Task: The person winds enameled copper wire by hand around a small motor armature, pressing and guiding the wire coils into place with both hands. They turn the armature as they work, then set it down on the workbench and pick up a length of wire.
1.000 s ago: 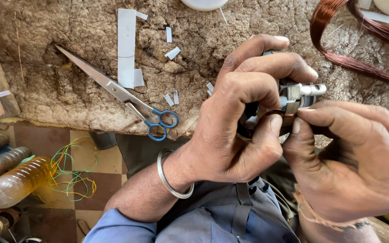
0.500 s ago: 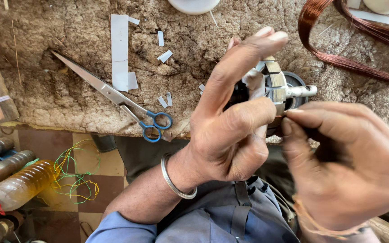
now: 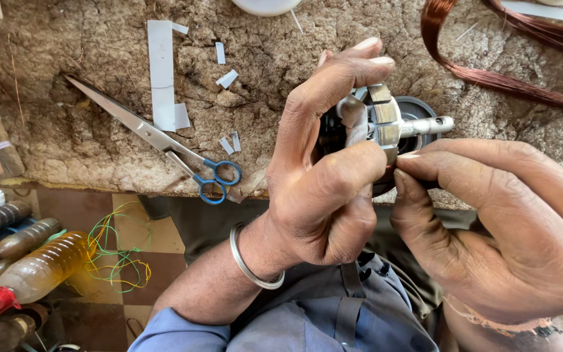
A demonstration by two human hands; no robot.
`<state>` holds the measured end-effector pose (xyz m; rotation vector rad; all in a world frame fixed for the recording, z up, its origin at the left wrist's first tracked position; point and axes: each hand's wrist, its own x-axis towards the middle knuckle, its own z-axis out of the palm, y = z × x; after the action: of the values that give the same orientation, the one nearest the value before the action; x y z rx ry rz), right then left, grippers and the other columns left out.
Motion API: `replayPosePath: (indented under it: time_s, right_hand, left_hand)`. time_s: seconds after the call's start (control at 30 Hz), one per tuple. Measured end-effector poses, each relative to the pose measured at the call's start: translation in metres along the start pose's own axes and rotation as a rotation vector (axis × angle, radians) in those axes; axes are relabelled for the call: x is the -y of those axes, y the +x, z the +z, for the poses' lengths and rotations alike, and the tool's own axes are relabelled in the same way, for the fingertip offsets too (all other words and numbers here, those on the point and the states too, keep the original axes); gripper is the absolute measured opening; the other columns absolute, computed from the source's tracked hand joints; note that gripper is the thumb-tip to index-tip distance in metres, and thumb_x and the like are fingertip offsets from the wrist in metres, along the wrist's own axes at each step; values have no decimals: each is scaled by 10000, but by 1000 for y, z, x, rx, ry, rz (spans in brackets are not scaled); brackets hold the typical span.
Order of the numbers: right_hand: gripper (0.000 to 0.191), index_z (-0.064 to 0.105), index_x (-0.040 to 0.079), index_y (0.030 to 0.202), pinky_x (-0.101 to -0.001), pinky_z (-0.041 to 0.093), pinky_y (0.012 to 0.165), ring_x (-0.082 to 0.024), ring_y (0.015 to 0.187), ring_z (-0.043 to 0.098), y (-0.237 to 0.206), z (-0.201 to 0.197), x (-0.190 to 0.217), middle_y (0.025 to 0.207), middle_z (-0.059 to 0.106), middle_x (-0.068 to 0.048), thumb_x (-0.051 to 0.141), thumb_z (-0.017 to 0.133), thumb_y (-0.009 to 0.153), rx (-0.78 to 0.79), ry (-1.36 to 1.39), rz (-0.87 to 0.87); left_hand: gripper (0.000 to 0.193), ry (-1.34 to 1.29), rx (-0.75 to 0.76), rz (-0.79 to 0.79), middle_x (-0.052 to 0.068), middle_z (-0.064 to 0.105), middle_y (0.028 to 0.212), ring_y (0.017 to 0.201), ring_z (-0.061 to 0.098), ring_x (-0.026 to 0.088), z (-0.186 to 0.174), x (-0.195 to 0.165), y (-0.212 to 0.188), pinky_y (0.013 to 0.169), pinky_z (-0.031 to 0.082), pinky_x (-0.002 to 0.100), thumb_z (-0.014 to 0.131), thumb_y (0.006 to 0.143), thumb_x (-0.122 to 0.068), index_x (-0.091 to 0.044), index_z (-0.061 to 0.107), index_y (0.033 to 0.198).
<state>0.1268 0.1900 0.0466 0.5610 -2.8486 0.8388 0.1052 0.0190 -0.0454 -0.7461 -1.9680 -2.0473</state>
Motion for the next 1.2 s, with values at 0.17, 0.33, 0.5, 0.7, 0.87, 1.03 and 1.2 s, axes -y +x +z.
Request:
replayPosePath:
  time_s: [0.17,0.33,0.5,0.7,0.87,1.03,1.2]
  right_hand:
    - [261,696,-87,1016,-325,586,724,-255,840,730,3,-3,3,955,710,-207,73,844,873,33,-71,-28]
    - [221,687,-77,1087,-241,598,767,-170,885,728,-10,13,17,1018,706,-181,57,833,988,-135,146,280]
    - [205,676,-70,1109,-222,609,801,-161,932,730,-20,26,18,1071,708,-188,17,833,1008,-225,255,343]
    - [220,683,-37,1115,-267,602,793,-201,909,747,-25,18,7,1035,728,-178,10,839,966,-144,-12,96]
    - [162,699,-30,1098,-269,611,776,-197,914,756,-26,16,4,1043,731,-159,6,830,1009,-152,-60,70]
    - [176,701,-44,1064,-276,605,749,-198,884,753,-21,14,5,1004,727,-164,7,839,967,-147,-48,77]
    - [211,681,-77,1062,-303,613,734,-226,847,748,-9,10,6,965,710,-193,-30,821,911,-141,-11,11]
  left_hand:
    - [81,35,25,24,297,471,1446,1415,476,482,-1,-2,4,1224,280,601,547,892,-44,-63,595,954]
    - [69,43,40,36,305,470,1438,1405,481,495,-3,-4,8,1214,304,608,555,898,-49,-54,596,955]
    - [76,25,44,36,309,461,1440,1423,469,505,-6,-5,6,1215,287,618,559,901,-60,-50,588,971]
    - [65,46,17,51,287,487,1429,1395,495,475,-1,-3,6,1208,331,589,557,893,-67,-70,585,951]
    - [73,19,-21,22,281,503,1423,1388,512,449,3,-3,5,1213,345,580,547,903,-53,-60,584,966]
    - [84,31,-34,17,280,513,1417,1376,527,435,5,-4,5,1212,350,577,540,909,-50,-57,580,982]
    - [120,16,-42,21,270,525,1399,1342,540,401,6,-4,7,1190,381,556,521,899,-65,-61,569,1008]
